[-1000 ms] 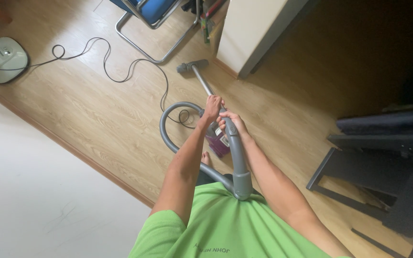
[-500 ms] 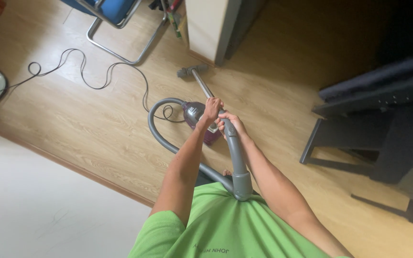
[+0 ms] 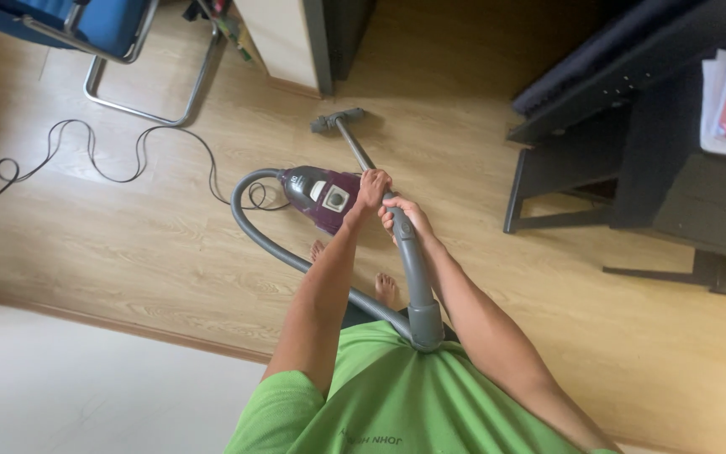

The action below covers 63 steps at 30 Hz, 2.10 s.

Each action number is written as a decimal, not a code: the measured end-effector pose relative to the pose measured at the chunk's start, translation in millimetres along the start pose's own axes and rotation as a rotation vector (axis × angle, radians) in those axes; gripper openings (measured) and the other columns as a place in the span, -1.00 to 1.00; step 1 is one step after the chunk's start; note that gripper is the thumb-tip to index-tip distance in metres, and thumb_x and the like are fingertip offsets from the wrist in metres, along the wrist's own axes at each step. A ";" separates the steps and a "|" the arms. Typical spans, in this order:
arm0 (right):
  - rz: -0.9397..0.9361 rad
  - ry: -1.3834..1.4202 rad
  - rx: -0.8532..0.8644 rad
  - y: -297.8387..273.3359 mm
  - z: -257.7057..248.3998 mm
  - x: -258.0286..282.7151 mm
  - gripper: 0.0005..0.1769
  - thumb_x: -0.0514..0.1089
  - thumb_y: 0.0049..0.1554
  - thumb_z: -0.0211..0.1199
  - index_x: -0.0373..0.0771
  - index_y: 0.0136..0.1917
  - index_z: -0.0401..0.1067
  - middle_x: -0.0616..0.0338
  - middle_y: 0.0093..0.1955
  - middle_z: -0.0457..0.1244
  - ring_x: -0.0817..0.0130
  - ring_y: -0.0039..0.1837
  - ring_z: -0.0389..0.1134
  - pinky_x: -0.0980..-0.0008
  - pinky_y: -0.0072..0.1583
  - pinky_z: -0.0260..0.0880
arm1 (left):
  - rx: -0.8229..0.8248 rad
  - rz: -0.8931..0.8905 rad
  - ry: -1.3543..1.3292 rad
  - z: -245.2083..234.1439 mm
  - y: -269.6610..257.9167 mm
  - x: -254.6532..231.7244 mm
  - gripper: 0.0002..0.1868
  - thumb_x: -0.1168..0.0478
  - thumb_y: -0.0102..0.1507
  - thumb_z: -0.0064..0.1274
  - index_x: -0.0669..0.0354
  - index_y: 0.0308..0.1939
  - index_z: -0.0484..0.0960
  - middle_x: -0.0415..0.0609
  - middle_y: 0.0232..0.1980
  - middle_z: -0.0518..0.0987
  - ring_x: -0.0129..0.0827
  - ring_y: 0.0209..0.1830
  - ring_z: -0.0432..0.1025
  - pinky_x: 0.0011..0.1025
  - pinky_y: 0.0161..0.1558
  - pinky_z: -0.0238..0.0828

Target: The person vacuums a wooden floor using a corded upright vacuum cleaner. They move the vacuum back and forth along the wall and around furniture, including a blue chair and a desk.

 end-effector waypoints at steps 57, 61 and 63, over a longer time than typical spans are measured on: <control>-0.376 0.514 -0.002 -131.0 -138.3 15.0 -0.82 -0.27 0.17 0.18 -0.16 0.02 0.24 0.11 -0.18 0.25 0.51 -0.30 0.27 0.60 -0.24 0.37 | 0.459 0.309 -0.153 188.3 8.8 -144.3 -0.97 0.30 0.15 0.06 0.10 -0.38 0.53 -0.03 -0.20 0.65 -0.06 0.06 0.49 -0.15 0.19 0.30; -0.332 0.420 -0.016 -116.9 -113.5 15.5 -0.82 -0.25 0.17 0.17 -0.20 0.01 0.23 0.10 -0.18 0.25 0.50 -0.29 0.29 0.58 -0.25 0.38 | 0.450 0.228 -0.117 157.9 9.9 -117.2 -0.95 0.30 0.14 0.05 0.13 -0.33 0.54 0.01 -0.15 0.63 -0.03 0.06 0.45 -0.15 0.18 0.30; -0.304 0.374 -0.024 -108.3 -101.0 12.9 -0.82 -0.25 0.17 0.18 -0.22 0.02 0.23 0.10 -0.18 0.26 0.51 -0.29 0.30 0.59 -0.25 0.39 | 0.400 0.198 -0.077 141.4 7.5 -104.9 -0.94 0.30 0.13 0.03 0.12 -0.32 0.55 0.01 -0.12 0.63 0.00 0.08 0.42 -0.15 0.18 0.29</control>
Point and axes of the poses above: each hand's wrist, its own y-axis towards the middle knuckle, its own z-axis out of the palm, x = y × z, the point moved 2 cm from there along y, towards the middle knuckle
